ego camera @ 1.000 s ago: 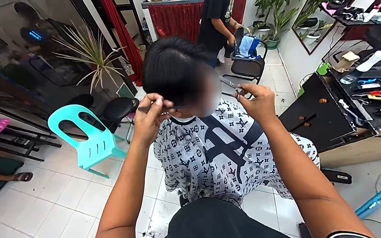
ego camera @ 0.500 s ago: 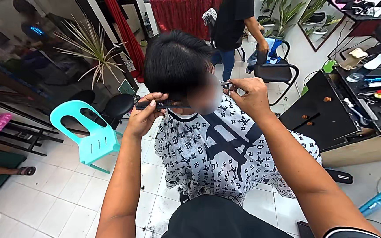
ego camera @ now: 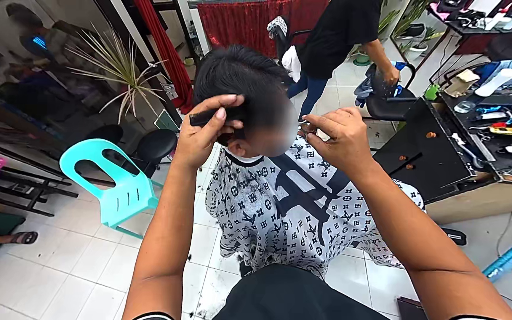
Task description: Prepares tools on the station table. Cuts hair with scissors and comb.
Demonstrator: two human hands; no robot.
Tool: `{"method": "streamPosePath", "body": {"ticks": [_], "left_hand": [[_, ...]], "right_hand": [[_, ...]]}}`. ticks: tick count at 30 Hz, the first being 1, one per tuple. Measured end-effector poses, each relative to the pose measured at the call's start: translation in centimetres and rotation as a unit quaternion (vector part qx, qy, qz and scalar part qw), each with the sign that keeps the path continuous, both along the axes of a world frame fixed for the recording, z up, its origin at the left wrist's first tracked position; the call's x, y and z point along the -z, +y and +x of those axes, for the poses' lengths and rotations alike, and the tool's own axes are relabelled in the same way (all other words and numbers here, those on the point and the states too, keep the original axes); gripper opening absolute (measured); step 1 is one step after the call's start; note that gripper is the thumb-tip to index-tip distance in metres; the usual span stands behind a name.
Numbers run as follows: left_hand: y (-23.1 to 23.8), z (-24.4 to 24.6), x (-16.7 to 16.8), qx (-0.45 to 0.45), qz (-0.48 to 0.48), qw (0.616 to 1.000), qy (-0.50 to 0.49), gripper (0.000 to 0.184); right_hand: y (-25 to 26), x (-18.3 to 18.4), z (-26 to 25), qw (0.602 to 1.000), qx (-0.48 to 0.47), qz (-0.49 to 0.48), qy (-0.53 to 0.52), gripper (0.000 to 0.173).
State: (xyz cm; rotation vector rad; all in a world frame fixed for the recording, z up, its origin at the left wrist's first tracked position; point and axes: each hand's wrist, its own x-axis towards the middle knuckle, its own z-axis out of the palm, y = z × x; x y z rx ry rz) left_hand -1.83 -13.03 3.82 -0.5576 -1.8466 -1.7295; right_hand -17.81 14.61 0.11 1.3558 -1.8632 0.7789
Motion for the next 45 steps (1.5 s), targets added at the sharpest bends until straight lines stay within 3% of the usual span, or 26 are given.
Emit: {"method": "streamPosePath", "body": {"ticks": [5, 9, 13, 15, 23, 28, 32, 38, 41, 44, 45], "left_hand": [[0.5, -0.7, -1.6, 0.053, 0.018, 0.997, 0.046, 0.027], [0.3, -0.2, -1.7, 0.087, 0.023, 0.994, 0.063, 0.027], [0.4, 0.4, -1.4, 0.091, 0.011, 0.994, 0.062, 0.028], [0.5, 0.5, -1.4, 0.086, 0.002, 0.995, 0.058, 0.028], [0.7, 1.2, -1.5, 0.081, -0.009, 0.995, 0.059, 0.029], [0.6, 1.6, -1.5, 0.077, -0.008, 0.995, 0.056, 0.029], [0.8, 1.7, -1.7, 0.08, -0.014, 0.995, 0.058, 0.028], [1.2, 2.0, -2.5, 0.082, -0.019, 0.995, 0.061, 0.029], [1.9, 2.5, -4.3, 0.085, 0.019, 0.993, 0.08, 0.027], [1.4, 2.3, -5.9, 0.054, 0.125, 0.985, 0.109, 0.017], [1.0, 2.0, -6.2, 0.037, 0.166, 0.98, 0.105, 0.024]], "right_hand": [[2.5, 0.0, 0.6, 1.0, 0.016, 0.01, 0.024, 0.027], [5.1, 0.8, 0.0, 0.996, 0.036, -0.041, 0.068, 0.026], [5.2, 0.2, -0.9, 0.986, 0.11, -0.068, 0.101, 0.048], [4.3, -0.5, -0.9, 0.983, 0.114, -0.07, 0.126, 0.05], [2.3, -1.2, 0.2, 0.981, 0.041, -0.089, 0.165, 0.025], [2.0, -1.4, 0.2, 0.983, 0.056, -0.059, 0.163, 0.044], [1.7, -1.6, 0.5, 0.982, 0.039, -0.075, 0.166, 0.028], [1.7, -2.0, 1.0, 0.988, 0.015, -0.07, 0.134, 0.027], [2.0, -2.3, 1.4, 0.993, -0.015, -0.098, 0.06, 0.03], [2.3, -2.8, 1.4, 0.993, -0.017, -0.118, 0.01, 0.037], [2.3, -2.8, 1.3, 0.993, -0.015, -0.119, 0.002, 0.038]]}}
